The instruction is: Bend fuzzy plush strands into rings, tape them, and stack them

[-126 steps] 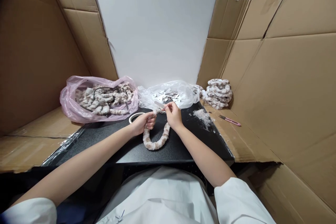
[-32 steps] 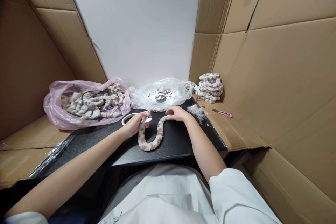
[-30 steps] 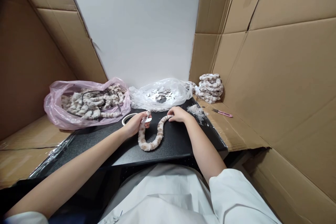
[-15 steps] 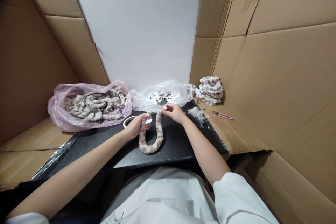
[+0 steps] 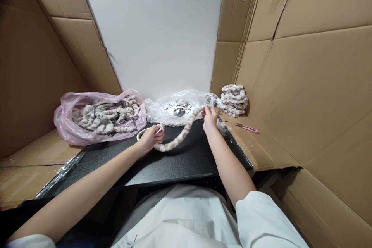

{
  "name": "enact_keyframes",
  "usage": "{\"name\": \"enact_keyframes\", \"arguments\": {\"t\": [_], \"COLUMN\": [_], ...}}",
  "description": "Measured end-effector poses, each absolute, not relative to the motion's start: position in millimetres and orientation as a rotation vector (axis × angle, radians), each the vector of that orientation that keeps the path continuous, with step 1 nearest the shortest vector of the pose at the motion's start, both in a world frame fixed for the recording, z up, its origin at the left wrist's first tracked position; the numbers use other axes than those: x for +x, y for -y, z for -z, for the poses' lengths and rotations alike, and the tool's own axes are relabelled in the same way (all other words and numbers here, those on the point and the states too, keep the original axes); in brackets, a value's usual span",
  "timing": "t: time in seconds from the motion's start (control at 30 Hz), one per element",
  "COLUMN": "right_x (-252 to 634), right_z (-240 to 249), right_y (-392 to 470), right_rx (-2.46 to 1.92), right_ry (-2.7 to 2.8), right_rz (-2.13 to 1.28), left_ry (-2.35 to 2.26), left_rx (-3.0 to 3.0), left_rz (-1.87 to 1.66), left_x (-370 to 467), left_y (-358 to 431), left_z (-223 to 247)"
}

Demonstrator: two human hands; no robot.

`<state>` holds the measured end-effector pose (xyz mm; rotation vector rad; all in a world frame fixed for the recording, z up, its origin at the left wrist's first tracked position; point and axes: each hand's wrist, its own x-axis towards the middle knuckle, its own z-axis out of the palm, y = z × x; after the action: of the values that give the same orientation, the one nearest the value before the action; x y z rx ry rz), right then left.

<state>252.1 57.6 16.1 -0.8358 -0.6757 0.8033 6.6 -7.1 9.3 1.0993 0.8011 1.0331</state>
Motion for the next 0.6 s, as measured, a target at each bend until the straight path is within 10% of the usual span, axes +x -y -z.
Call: {"name": "enact_keyframes", "arguments": {"t": [0.27, 0.6], "right_x": [291.9, 234.6], "right_z": [-23.5, -9.7], "right_y": [-63.4, -39.6], "right_rx": [-0.859, -1.120], "right_ry": [0.424, 1.572], "right_rz": [-0.624, -1.117], "left_ry": [-0.801, -0.800], "left_rx": [1.320, 1.354], "left_rz": [-1.199, -1.120], "left_x": [9.1, 6.0], "left_y": [9.2, 4.7], "left_z": [-5.5, 1.2]}}
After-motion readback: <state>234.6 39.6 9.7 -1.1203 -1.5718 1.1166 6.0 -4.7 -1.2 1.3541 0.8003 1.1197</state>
